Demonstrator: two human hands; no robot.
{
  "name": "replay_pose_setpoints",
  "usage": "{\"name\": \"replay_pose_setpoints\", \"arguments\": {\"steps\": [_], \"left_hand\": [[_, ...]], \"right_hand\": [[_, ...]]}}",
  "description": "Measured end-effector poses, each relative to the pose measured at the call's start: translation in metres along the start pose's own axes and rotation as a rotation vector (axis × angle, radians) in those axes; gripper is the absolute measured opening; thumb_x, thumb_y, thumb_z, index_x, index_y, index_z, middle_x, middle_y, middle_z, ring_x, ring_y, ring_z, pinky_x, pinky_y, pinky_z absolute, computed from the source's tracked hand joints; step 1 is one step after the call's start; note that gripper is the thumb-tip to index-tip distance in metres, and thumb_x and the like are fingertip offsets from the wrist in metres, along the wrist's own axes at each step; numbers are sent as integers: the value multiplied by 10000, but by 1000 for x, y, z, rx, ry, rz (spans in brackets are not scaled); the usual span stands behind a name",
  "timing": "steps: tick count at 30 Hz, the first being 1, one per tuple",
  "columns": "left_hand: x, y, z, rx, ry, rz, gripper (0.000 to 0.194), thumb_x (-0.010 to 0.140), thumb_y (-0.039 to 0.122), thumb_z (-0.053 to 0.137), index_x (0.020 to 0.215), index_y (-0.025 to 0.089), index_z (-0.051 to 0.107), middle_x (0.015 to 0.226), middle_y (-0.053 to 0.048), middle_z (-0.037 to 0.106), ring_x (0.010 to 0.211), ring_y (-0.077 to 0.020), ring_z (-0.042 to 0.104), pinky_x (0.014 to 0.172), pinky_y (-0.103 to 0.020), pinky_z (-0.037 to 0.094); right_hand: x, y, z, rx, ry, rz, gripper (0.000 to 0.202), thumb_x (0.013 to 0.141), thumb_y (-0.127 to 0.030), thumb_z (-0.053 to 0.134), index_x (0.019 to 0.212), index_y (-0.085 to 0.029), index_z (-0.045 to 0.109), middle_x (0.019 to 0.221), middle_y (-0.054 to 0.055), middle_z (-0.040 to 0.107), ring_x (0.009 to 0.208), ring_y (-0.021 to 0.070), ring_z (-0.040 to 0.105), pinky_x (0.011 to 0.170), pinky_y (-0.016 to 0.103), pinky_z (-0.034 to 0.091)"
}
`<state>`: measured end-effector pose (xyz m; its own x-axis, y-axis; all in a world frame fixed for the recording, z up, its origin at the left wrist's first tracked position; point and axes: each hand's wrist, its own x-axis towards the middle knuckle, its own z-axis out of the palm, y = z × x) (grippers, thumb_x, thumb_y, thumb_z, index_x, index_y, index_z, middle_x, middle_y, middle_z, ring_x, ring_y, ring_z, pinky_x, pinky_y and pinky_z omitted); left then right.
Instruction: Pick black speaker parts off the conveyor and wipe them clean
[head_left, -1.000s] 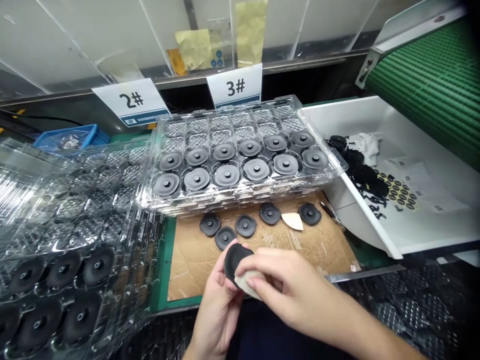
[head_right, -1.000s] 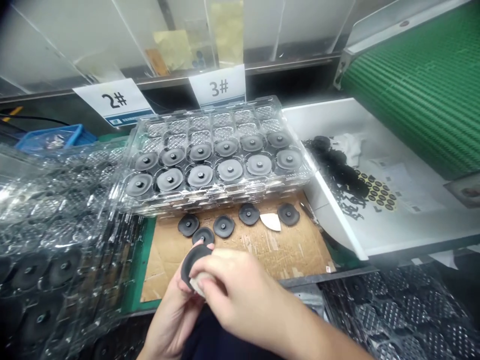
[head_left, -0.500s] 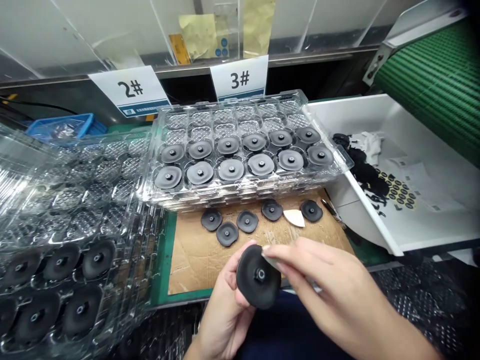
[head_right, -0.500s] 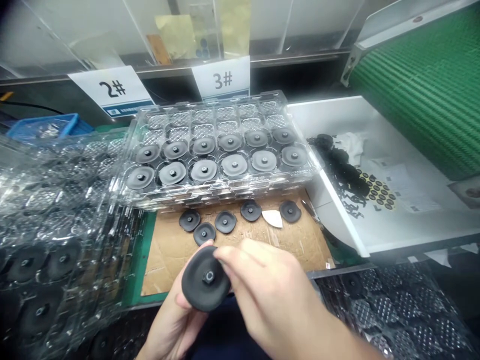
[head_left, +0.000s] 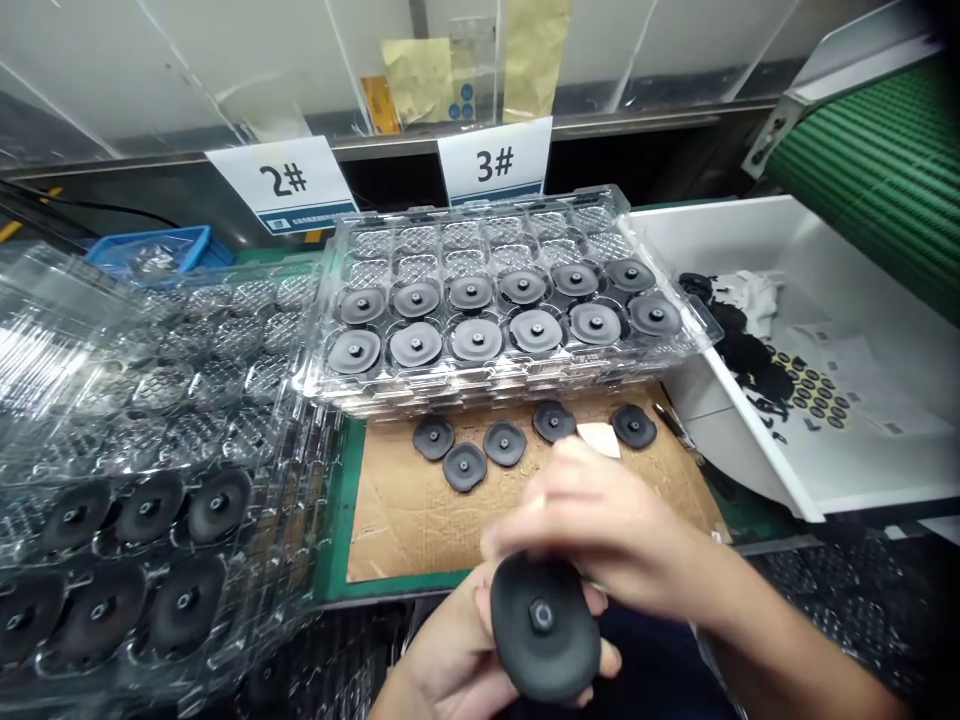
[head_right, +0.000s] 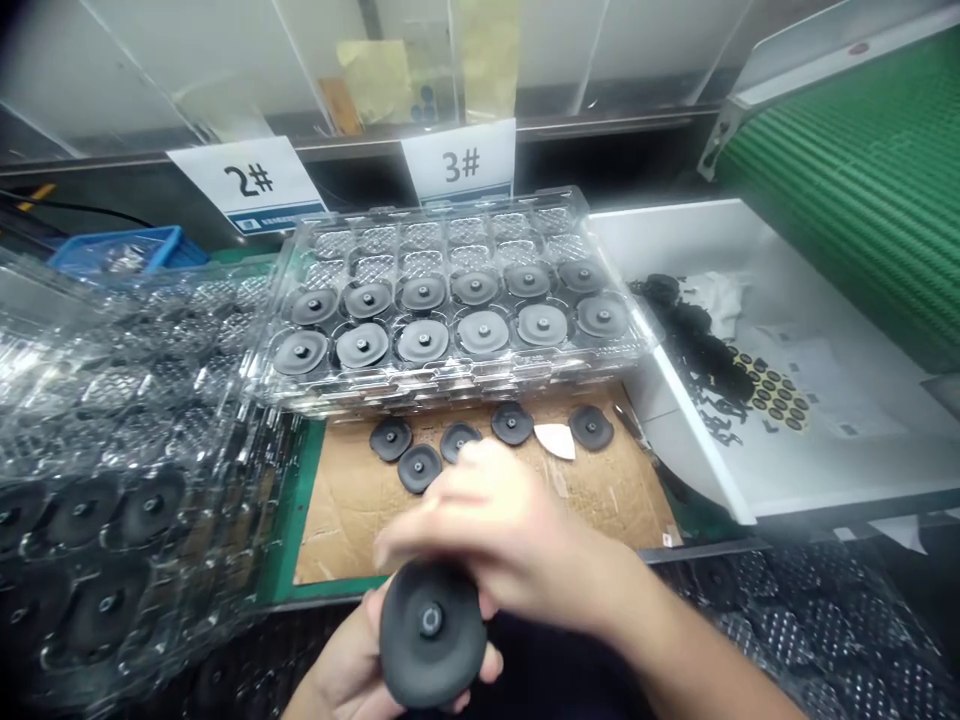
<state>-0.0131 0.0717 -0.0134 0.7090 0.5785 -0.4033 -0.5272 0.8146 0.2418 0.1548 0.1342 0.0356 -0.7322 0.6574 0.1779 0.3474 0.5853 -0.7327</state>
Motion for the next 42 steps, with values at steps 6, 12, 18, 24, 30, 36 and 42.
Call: {"name": "replay_pose_setpoints", "arguments": {"steps": [6,12,18,24,30,36,42], "left_hand": [[-3,4,-6,-109,-65,5,295,759,203,612,1054,198,630,1021,-68,691,874,-244,669,642,-265,556],[-6,5,-18,-190,-79,91,597,597,429,719,1121,170,597,1114,-109,646,977,-292,620,679,-277,555],[-4,6,-19,-147,29,174,602,619,428,693,1152,175,571,1192,-130,607,1058,-314,577,786,-332,526],[1,1,-20,-186,190,329,491,681,361,658,1147,230,579,1234,-89,589,1126,-284,535,923,-341,447],[-1,-2,-16,-82,313,446,520,712,357,637,1208,252,518,1251,-84,571,1147,-263,516,962,-348,406],[7,-5,-6,35,322,502,549,684,366,667,1203,262,520,1243,-72,575,1166,-263,492,986,-356,383],[3,-2,-2,105,391,532,608,565,314,770,1139,270,572,1140,-53,635,1100,-275,538,943,-335,424]], "right_hand": [[-38,64,47,3,80,479,229,873,-220,468,1014,-256,645,896,24,651,837,168,589,749,294,483],[-76,82,123,-120,224,611,356,879,-193,378,1189,-208,551,1200,119,490,983,215,559,844,392,480],[-82,82,138,-180,312,607,415,813,-205,492,1222,-263,530,1208,118,483,953,240,554,817,420,489],[-81,89,134,-72,373,566,341,837,-248,451,1141,-176,587,1040,114,569,837,193,601,758,330,522],[-64,81,112,103,431,635,255,879,-241,405,1005,-158,611,934,78,665,814,182,639,684,280,538],[-21,7,55,143,575,411,270,877,-218,458,1139,-224,521,1108,41,598,1016,173,546,864,303,448],[0,-32,34,86,167,126,226,842,-91,442,1013,-169,568,894,24,636,767,144,543,715,287,427]]}}
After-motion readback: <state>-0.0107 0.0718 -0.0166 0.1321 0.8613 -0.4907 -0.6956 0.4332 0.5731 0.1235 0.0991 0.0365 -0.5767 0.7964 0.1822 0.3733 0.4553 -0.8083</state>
